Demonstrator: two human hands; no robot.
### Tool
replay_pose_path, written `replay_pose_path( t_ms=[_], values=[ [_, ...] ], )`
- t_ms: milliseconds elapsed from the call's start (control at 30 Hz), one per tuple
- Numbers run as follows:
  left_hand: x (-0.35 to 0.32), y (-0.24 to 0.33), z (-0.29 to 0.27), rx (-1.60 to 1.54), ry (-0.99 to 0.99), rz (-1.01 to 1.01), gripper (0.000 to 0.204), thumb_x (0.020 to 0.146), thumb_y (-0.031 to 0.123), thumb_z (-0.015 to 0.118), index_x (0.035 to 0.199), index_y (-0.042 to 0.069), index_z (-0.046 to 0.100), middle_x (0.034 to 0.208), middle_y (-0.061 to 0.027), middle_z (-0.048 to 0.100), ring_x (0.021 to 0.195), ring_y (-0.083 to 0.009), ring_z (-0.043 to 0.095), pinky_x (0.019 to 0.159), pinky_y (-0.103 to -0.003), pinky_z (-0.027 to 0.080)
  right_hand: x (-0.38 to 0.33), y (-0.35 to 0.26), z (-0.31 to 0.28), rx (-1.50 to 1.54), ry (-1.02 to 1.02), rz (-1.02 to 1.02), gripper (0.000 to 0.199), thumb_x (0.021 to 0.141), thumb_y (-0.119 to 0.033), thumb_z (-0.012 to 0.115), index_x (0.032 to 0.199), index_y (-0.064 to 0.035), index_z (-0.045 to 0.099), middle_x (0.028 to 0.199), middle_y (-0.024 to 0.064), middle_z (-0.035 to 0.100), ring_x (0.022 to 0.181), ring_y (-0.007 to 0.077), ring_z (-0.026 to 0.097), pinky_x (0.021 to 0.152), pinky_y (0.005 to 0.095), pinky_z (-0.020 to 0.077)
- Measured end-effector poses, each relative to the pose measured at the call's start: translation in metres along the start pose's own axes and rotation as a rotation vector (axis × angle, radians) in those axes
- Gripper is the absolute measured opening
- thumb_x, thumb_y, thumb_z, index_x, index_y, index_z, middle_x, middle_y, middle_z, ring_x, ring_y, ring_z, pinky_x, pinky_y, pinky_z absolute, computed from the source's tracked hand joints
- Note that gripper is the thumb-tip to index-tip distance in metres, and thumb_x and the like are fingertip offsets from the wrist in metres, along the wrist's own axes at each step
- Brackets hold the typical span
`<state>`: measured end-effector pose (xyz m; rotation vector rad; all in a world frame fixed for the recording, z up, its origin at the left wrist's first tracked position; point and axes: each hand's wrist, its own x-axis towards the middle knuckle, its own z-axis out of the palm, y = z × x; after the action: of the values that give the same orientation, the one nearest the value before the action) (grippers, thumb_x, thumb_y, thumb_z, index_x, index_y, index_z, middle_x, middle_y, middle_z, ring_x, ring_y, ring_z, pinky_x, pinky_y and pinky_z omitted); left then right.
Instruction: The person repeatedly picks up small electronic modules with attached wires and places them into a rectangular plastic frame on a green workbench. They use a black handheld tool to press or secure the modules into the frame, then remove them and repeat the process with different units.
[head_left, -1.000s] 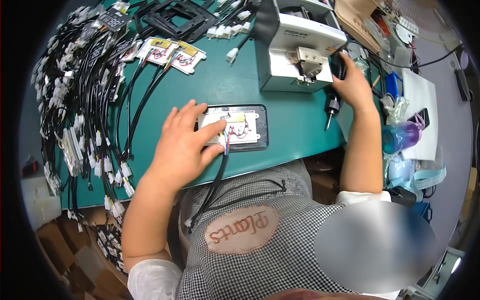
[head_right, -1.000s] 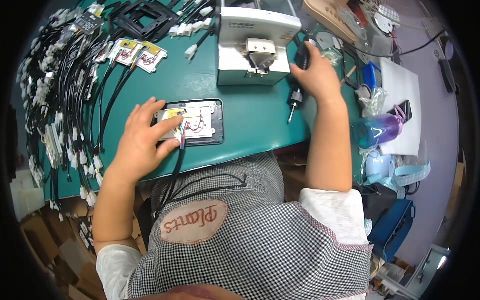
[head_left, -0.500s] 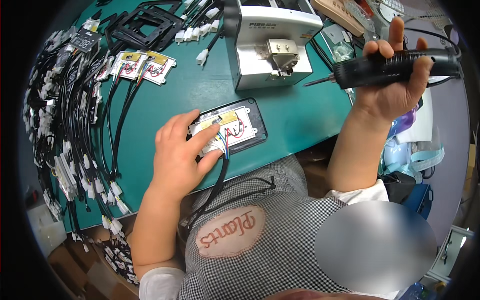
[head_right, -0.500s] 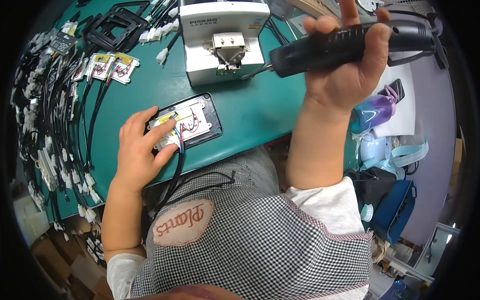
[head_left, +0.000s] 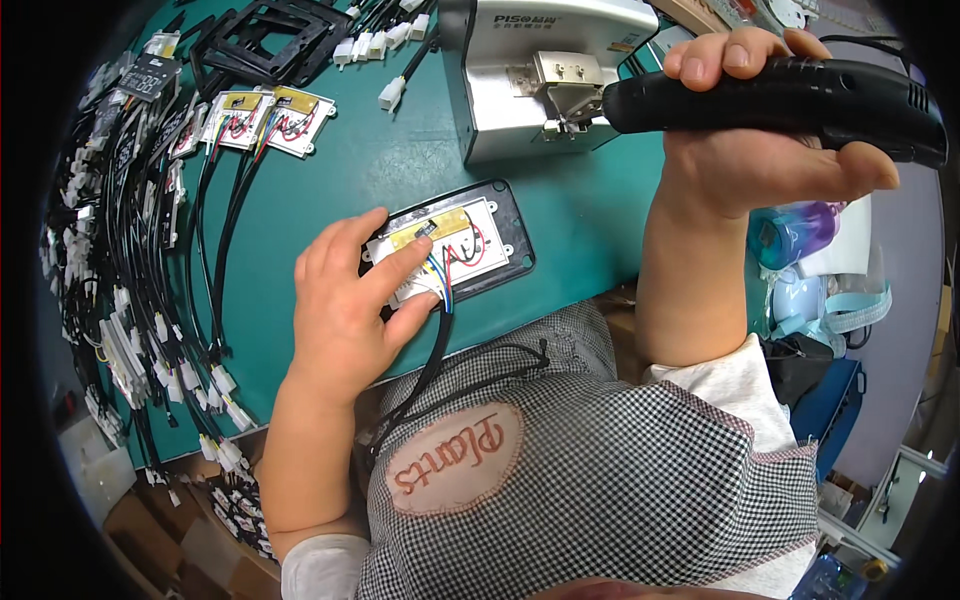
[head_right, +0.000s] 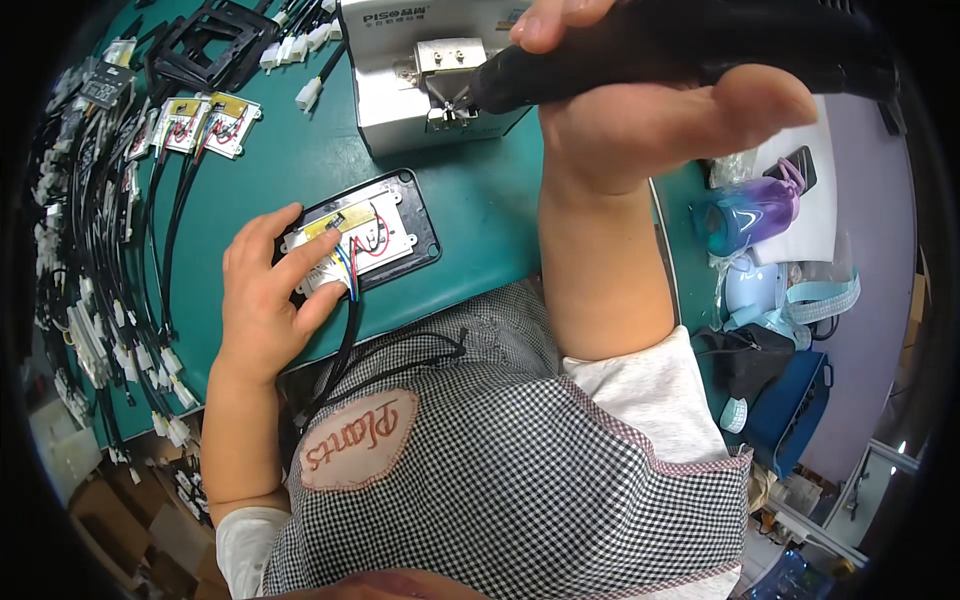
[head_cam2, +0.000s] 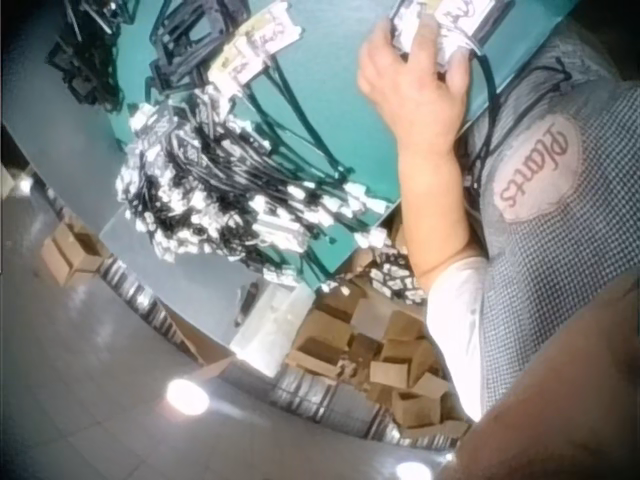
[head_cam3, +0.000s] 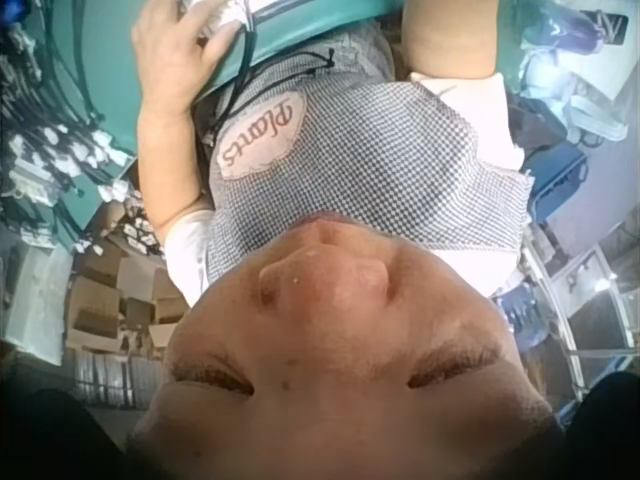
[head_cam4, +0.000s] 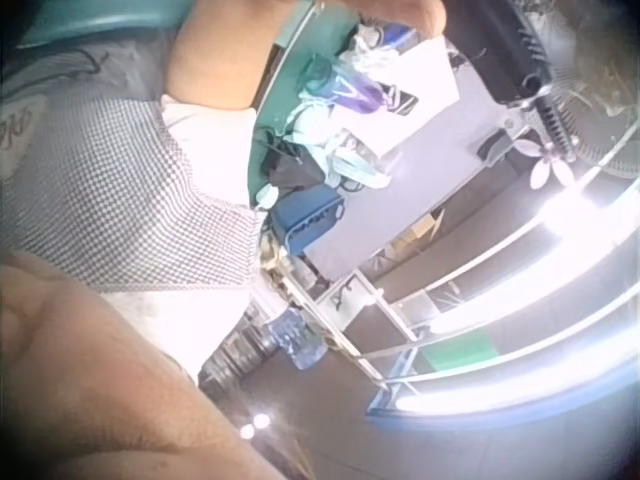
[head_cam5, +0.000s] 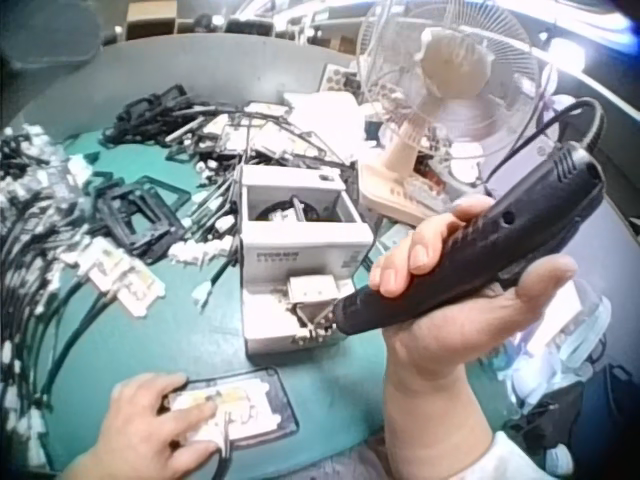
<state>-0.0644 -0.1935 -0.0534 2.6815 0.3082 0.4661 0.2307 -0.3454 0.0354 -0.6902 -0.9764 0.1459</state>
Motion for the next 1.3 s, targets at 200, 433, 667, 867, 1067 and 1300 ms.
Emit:
replay_pose_path(
  t_ms=[200, 433, 667, 867, 1067, 1300],
  values=[
    [-0.001, 0.0, 0.0, 0.02, 0.012, 0.008, 0.051, 0.072, 0.027, 0.084, 0.121, 0.019, 0.075, 0.136, -0.0152, 0.059, 0.123, -0.0366, 0.055, 0.104, -0.048, 0.041, -0.003, 0.0, 0.002, -0.033, -0.049, 0.016, 0.108, 0.064, -0.106, 0.039, 0.11, -0.0119, 0.068, 0.077, 0.0105, 0.061, 0.061, 0.0281, 0.063, 0.06, 0.0458, 0.0535],
    [0.001, 0.001, -0.003, 0.012, -0.018, -0.006, 0.05, 0.072, 0.024, 0.084, 0.121, 0.018, 0.075, 0.138, -0.0162, 0.058, 0.124, -0.0377, 0.055, 0.106, -0.048, 0.041, 0.0, -0.013, 0.003, -0.061, -0.035, -0.026, 0.108, 0.065, -0.105, 0.04, 0.109, -0.0112, 0.068, 0.079, 0.011, 0.063, 0.061, 0.029, 0.064, 0.06, 0.047, 0.0554],
    [0.001, 0.001, -0.003, 0.011, -0.004, -0.003, 0.049, 0.072, 0.023, 0.084, 0.121, 0.018, 0.075, 0.138, -0.0157, 0.059, 0.125, -0.0374, 0.055, 0.105, -0.048, 0.041, 0.002, -0.001, 0.002, -0.069, -0.039, -0.004, 0.109, 0.063, -0.108, 0.036, 0.106, -0.0122, 0.068, 0.077, 0.0107, 0.063, 0.059, 0.0278, 0.063, 0.059, 0.0447, 0.0533],
    [0.0, -0.002, -0.001, 0.001, 0.019, 0.013, 0.049, 0.072, 0.025, 0.084, 0.12, 0.018, 0.075, 0.136, -0.0153, 0.06, 0.124, -0.0372, 0.055, 0.104, -0.048, 0.042, -0.012, 0.0, 0.02, 0.035, -0.198, 0.118, 0.094, 0.083, -0.09, 0.045, 0.122, -0.0059, 0.063, 0.082, 0.013, 0.066, 0.071, 0.0265, 0.069, 0.07, 0.0429, 0.0582],
    [0.001, -0.002, 0.0, -0.007, 0.032, 0.009, 0.048, 0.072, 0.024, 0.084, 0.119, 0.018, 0.076, 0.135, -0.0156, 0.062, 0.123, -0.0377, 0.056, 0.105, -0.048, 0.042, -0.04, 0.006, 0.023, 0.166, -0.517, 0.217, 0.108, 0.08, -0.089, 0.056, 0.143, -0.0019, 0.049, 0.099, 0.014, 0.062, 0.08, 0.0269, 0.066, 0.073, 0.0442, 0.0551],
    [0.0, -0.003, 0.002, -0.011, 0.055, 0.002, 0.049, 0.068, 0.02, 0.086, 0.116, 0.016, 0.076, 0.132, -0.0155, 0.063, 0.12, -0.0367, 0.058, 0.103, -0.047, 0.045, -0.057, 0.004, 0.037, 0.113, -0.542, 0.184, 0.109, 0.08, -0.089, 0.055, 0.141, 0.0005, 0.046, 0.095, 0.0146, 0.062, 0.073, 0.0265, 0.067, 0.067, 0.0416, 0.0559]
  ],
)
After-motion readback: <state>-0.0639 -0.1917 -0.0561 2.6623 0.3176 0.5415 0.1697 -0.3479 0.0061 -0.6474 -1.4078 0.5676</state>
